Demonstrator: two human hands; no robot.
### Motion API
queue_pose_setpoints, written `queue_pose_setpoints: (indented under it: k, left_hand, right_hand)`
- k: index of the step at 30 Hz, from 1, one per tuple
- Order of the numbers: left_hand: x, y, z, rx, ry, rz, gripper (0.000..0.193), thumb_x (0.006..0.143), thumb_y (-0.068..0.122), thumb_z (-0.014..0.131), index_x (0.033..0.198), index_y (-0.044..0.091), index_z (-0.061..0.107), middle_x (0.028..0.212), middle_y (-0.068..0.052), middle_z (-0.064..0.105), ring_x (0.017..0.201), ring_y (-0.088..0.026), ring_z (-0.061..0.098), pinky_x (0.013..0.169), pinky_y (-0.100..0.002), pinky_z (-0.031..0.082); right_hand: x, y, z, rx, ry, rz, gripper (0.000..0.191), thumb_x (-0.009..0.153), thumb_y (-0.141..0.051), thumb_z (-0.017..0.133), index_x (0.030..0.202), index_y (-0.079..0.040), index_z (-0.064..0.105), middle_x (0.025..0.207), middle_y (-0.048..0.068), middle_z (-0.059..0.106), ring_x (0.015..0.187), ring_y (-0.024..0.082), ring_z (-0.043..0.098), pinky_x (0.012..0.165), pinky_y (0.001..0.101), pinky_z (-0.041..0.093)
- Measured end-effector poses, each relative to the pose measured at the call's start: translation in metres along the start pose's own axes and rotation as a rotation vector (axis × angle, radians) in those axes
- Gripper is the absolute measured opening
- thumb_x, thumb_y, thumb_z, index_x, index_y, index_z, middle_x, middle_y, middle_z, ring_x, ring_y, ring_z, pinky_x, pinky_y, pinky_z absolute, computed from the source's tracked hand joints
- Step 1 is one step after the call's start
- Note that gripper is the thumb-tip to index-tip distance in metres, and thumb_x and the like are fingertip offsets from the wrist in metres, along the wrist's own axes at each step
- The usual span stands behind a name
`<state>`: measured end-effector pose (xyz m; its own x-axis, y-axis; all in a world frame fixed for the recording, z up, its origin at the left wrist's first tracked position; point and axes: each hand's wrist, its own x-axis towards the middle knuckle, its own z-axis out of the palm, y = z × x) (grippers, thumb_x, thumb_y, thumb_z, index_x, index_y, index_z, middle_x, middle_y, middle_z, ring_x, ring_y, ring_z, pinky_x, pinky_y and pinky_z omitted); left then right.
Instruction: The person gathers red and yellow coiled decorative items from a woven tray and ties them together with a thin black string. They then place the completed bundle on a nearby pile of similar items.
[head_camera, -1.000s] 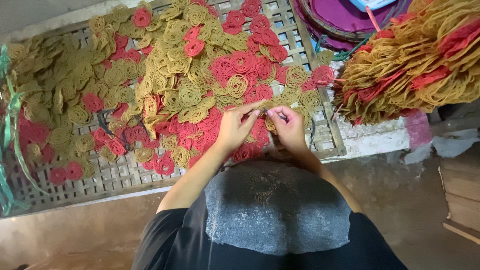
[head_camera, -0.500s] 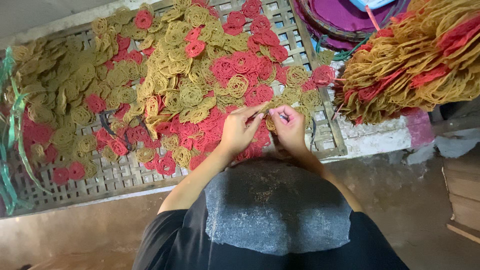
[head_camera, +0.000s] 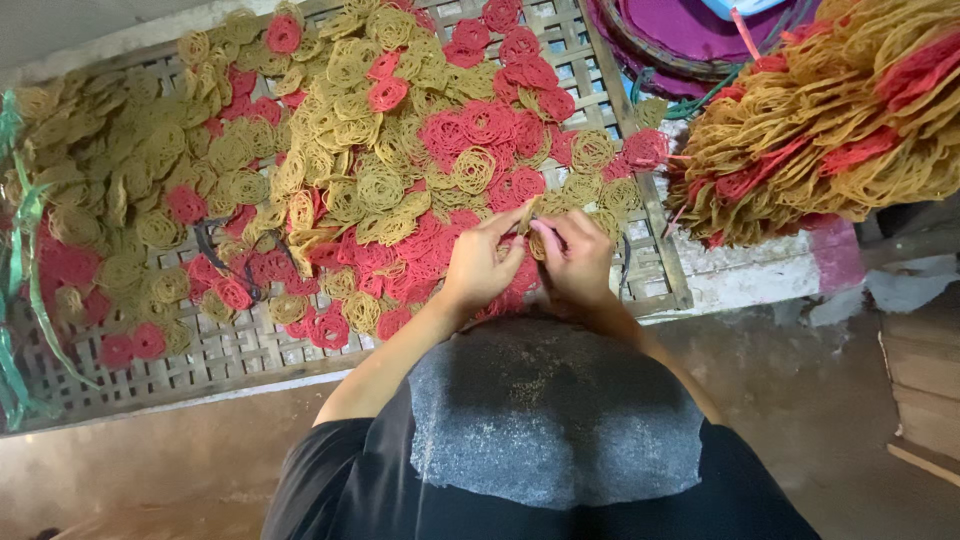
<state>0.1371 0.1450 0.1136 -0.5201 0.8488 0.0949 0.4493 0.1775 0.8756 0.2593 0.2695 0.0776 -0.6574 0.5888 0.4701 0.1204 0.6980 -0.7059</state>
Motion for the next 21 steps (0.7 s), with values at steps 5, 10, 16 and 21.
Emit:
queue_pose_setpoints:
  k: [5,10,16,21]
  left_hand:
    - [0.001,-0.009,0.004,-0.066,0.070,0.069,0.048,0.094,0.009,0.063,0.142,0.006,0.058,0.109,-0.020,0.073,0.096,-0.026,0.076,0.086,-0.036,0.058]
    - [0.001,-0.014,0.006,-0.056,0.024,-0.150,0.051,0.089,0.009,0.063,0.140,0.009,0.060,0.087,-0.015,0.070,0.060,-0.019,0.058,0.061,-0.032,0.051]
    - [-0.004,-0.026,0.012,-0.057,0.009,-0.147,0.050,0.089,0.010,0.063,0.139,0.009,0.061,0.086,-0.012,0.068,0.056,-0.015,0.054,0.057,-0.030,0.049]
    - [-0.003,-0.051,0.021,-0.290,-0.019,-0.148,0.041,0.101,0.011,0.055,0.141,0.009,0.063,0.079,-0.004,0.063,0.070,-0.010,0.056,0.067,-0.030,0.049]
  right_hand:
    - [0.005,-0.004,0.001,0.034,-0.037,0.063,0.011,0.095,-0.005,0.074,0.105,-0.001,0.077,0.082,0.011,0.065,0.065,0.017,0.060,0.052,0.0298,0.047]
    - [0.003,-0.012,-0.002,0.076,-0.041,0.042,0.022,0.095,0.001,0.070,0.116,-0.002,0.076,0.085,0.013,0.063,0.070,0.021,0.062,0.062,0.0325,0.049]
    - [0.005,-0.010,-0.001,0.117,-0.013,0.087,0.011,0.094,-0.003,0.075,0.105,-0.002,0.072,0.088,0.012,0.066,0.072,0.019,0.065,0.064,0.0307,0.051]
    - [0.001,-0.003,0.003,0.156,-0.025,0.178,0.009,0.094,-0.002,0.077,0.098,-0.001,0.069,0.083,0.009,0.067,0.068,0.016,0.063,0.062,0.0287,0.049]
